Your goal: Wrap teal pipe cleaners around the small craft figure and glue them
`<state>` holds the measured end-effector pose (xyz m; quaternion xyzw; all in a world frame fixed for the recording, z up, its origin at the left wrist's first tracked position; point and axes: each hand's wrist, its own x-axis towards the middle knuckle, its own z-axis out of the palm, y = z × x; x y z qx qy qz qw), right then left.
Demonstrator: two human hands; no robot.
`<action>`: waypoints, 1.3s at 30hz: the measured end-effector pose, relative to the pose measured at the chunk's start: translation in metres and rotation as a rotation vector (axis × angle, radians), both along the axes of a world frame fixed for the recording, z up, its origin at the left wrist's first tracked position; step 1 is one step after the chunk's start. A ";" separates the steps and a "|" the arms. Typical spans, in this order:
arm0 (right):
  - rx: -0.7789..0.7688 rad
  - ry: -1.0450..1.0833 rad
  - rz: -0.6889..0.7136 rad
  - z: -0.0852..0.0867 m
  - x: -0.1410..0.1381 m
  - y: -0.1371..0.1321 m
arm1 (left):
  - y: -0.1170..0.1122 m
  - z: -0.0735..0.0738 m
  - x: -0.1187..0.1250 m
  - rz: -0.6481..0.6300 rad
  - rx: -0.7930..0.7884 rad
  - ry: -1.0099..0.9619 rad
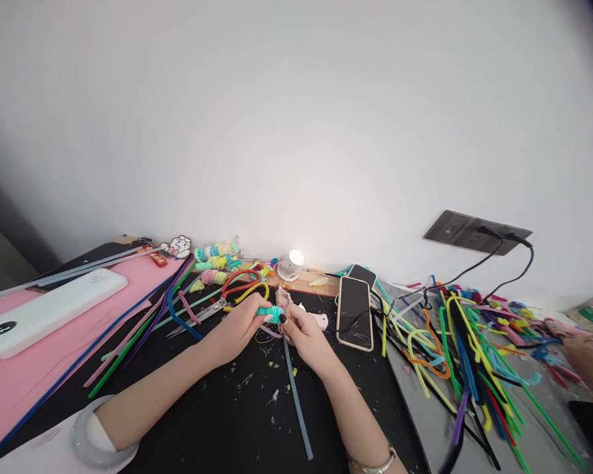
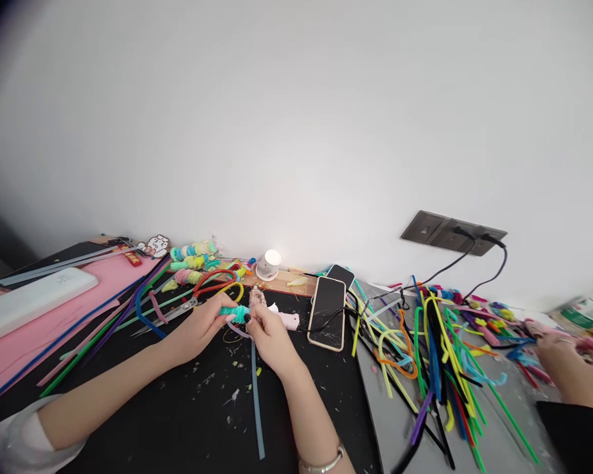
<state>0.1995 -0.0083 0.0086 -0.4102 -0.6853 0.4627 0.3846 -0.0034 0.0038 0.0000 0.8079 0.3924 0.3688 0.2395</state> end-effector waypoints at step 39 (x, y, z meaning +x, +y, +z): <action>0.014 0.022 -0.062 -0.009 -0.002 0.003 | -0.001 0.004 0.002 0.020 -0.040 -0.051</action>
